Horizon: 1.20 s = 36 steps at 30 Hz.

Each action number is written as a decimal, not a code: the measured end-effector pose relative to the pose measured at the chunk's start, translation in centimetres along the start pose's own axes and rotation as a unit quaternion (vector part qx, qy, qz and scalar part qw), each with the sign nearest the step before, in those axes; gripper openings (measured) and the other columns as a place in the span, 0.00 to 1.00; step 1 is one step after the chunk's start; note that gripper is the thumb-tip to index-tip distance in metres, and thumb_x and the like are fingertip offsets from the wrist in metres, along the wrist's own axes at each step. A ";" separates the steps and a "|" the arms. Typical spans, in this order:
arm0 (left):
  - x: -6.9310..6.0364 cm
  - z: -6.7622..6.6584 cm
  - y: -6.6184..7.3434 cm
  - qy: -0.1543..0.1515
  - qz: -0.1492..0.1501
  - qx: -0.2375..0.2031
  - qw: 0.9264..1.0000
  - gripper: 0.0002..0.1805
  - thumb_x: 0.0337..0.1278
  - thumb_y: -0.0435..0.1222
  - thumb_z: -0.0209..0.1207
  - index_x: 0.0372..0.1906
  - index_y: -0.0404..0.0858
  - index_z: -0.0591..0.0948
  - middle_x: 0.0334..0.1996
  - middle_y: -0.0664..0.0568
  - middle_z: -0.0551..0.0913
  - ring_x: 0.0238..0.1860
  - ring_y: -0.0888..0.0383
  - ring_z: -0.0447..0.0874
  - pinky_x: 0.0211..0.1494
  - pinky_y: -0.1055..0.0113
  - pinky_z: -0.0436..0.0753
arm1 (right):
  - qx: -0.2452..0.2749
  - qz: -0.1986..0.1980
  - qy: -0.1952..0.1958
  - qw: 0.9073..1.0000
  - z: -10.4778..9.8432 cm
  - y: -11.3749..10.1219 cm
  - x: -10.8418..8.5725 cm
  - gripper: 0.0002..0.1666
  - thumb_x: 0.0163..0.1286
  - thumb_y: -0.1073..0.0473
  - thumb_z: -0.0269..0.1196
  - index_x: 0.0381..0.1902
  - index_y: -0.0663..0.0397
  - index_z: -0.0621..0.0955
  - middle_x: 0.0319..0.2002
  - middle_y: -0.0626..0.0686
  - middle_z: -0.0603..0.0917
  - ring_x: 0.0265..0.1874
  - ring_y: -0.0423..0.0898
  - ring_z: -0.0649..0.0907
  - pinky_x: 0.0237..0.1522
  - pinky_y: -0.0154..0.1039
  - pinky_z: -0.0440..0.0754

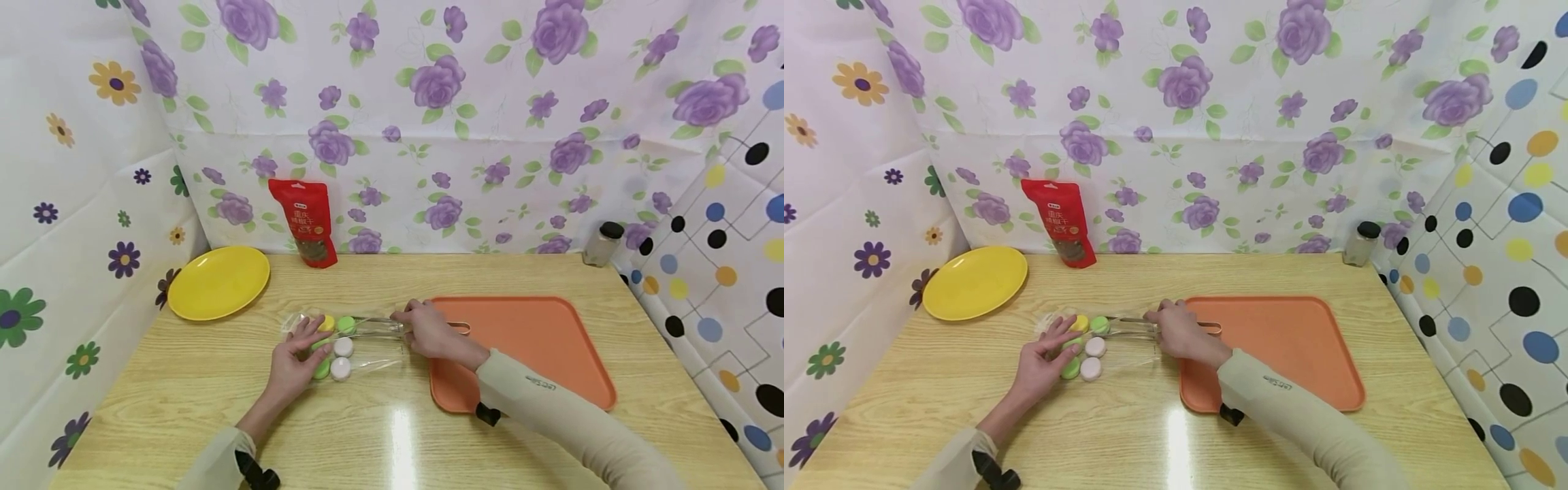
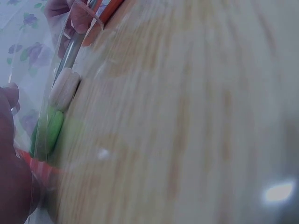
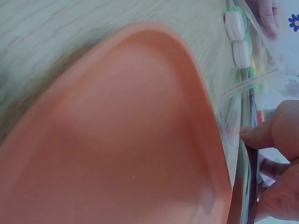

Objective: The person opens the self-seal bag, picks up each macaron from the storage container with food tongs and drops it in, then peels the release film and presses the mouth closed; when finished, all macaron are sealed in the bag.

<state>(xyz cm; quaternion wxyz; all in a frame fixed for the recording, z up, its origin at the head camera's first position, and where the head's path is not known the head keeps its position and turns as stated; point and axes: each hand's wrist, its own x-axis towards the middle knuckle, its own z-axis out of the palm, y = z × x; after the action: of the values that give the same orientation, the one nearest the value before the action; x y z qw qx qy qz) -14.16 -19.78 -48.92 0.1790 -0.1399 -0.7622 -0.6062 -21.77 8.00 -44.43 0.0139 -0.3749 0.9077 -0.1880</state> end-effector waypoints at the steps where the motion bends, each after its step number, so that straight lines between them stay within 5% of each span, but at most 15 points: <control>1: 0.0 0.0 -0.5 0.001 0.000 0.001 1.000 0.12 0.52 0.16 0.64 0.43 0.17 0.82 0.60 0.25 0.73 0.70 0.23 0.53 0.66 0.26 0.35 | -0.003 0.003 -0.002 1.000 0.0 0.0 0.1 0.27 0.62 0.75 0.62 0.60 0.58 0.82 0.46 0.63 0.80 0.43 0.59 0.78 0.32 0.48 0.76; 11: 0.0 -0.3 -1.7 0.000 -0.001 -0.001 1.000 0.11 0.55 0.22 0.67 0.44 0.23 0.85 0.62 0.32 0.75 0.72 0.28 0.55 0.68 0.28 0.35 | -0.005 0.024 -0.022 0.999 0.2 -0.2 0.3 0.27 0.64 0.73 0.64 0.61 0.54 0.81 0.48 0.61 0.79 0.42 0.58 0.76 0.26 0.43 0.73; 19: 0.0 -0.2 -1.5 0.000 -0.005 0.005 1.000 0.11 0.55 0.22 0.67 0.44 0.24 0.86 0.62 0.32 0.75 0.72 0.29 0.55 0.69 0.29 0.36 | 0.002 -0.013 -0.055 0.998 -1.2 0.2 -0.3 0.26 0.65 0.71 0.66 0.62 0.63 0.79 0.46 0.61 0.79 0.43 0.55 0.77 0.43 0.46 0.69; 21: 0.0 -0.2 -1.6 0.002 -0.004 0.004 1.000 0.11 0.55 0.22 0.67 0.44 0.23 0.85 0.62 0.31 0.75 0.72 0.28 0.55 0.69 0.29 0.36 | 0.010 -0.019 -0.057 0.998 -1.7 0.4 -0.8 0.26 0.65 0.72 0.65 0.62 0.64 0.79 0.45 0.61 0.78 0.40 0.54 0.75 0.41 0.45 0.69; 28: -0.1 -0.1 -1.2 0.004 -0.005 0.003 1.000 0.11 0.53 0.18 0.66 0.43 0.18 0.83 0.61 0.28 0.74 0.71 0.26 0.54 0.68 0.28 0.35 | 0.037 -0.012 -0.047 0.998 -3.3 1.5 -3.6 0.25 0.66 0.70 0.65 0.62 0.65 0.78 0.42 0.60 0.78 0.31 0.47 0.70 0.29 0.39 0.69; 36: 0.0 0.1 1.9 -0.004 -0.009 0.002 1.000 0.11 0.53 0.16 0.63 0.43 0.15 0.81 0.59 0.22 0.72 0.69 0.21 0.53 0.66 0.25 0.36 | 0.050 0.019 -0.010 0.999 -5.0 4.1 -9.3 0.27 0.67 0.71 0.66 0.64 0.64 0.77 0.40 0.58 0.75 0.32 0.49 0.70 0.30 0.39 0.69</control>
<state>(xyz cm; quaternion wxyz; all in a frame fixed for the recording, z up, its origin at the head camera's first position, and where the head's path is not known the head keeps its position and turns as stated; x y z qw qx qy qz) -13.36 -19.29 -47.23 0.1706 -0.1355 -0.7654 -0.6056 -18.71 18.71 -42.26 0.0457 -0.3586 0.9038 -0.2290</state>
